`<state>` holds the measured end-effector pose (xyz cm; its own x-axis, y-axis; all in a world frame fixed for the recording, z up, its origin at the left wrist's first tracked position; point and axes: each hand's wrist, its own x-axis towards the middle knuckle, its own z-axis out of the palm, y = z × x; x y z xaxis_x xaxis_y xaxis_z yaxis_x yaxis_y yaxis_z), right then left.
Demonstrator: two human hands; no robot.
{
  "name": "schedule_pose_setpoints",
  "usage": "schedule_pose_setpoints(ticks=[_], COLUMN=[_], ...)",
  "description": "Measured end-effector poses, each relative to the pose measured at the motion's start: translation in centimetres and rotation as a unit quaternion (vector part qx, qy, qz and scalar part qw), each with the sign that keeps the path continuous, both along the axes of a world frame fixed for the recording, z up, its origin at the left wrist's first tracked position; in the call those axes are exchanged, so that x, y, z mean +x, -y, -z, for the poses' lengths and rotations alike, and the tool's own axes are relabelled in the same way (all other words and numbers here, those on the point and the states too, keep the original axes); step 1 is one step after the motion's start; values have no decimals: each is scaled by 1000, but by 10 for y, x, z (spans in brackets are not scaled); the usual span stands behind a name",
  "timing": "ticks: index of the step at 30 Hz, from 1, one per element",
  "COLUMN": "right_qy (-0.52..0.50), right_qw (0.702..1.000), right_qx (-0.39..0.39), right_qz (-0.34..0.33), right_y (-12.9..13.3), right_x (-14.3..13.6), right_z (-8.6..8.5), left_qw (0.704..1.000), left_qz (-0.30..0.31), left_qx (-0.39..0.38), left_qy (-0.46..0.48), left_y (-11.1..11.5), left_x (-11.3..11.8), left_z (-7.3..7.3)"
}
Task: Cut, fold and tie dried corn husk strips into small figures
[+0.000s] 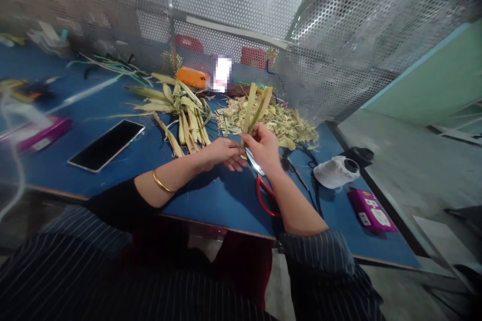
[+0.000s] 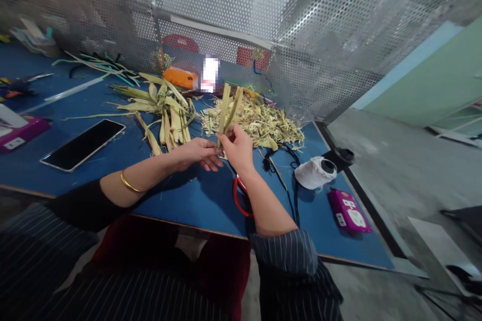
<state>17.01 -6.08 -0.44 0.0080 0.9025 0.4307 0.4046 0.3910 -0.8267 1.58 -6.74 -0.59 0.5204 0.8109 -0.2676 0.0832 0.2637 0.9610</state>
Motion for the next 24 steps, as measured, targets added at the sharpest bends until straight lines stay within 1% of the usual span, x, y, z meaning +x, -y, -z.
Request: schedule_pose_setpoints(ticks=[2, 4, 7, 10, 13, 16, 18, 20, 21, 23, 24], right_qy=[-9, -40, -87, -141, -176, -181, -180, -152, -118, 4, 89], right_qw=[1000, 999, 995, 987, 981, 980, 981, 988, 992, 996, 987], right_qx=[5, -11, -38, -66, -81, -76, -62, -26, 4, 83, 126], right_qz=[6, -10, -32, -29, -23, -26, -33, -34, -32, -33, -39], right_y=[1, 2, 1, 0, -1, -2, -2, 0, 1, 5, 7], right_x=[-1, -3, -3, -2, -1, -1, -1, -1, -1, 0, 0], right_z=[0, -1, -3, -6, -6, -4, -3, -3, -3, -4, -4], left_qw=[1000, 999, 995, 989, 988, 989, 985, 978, 974, 967, 965], left_qz=[-15, -24, -30, -28, -43, -91, -120, -141, -152, -179, -193], left_qx=[-7, -19, -63, -90, -77, -48, -49, -64, -72, -83, -87], left_qy=[15, 31, 66, 116, 127, 107, 115, 139, 150, 159, 158], left_y=[0, -1, -2, -2, -2, -2, -5, -9, -12, -16, -17], left_x=[0, -1, -3, -6, -7, -5, -5, -6, -8, -11, -12], left_z=[3, 4, 1, -3, -4, -2, -1, -1, -2, -5, -7])
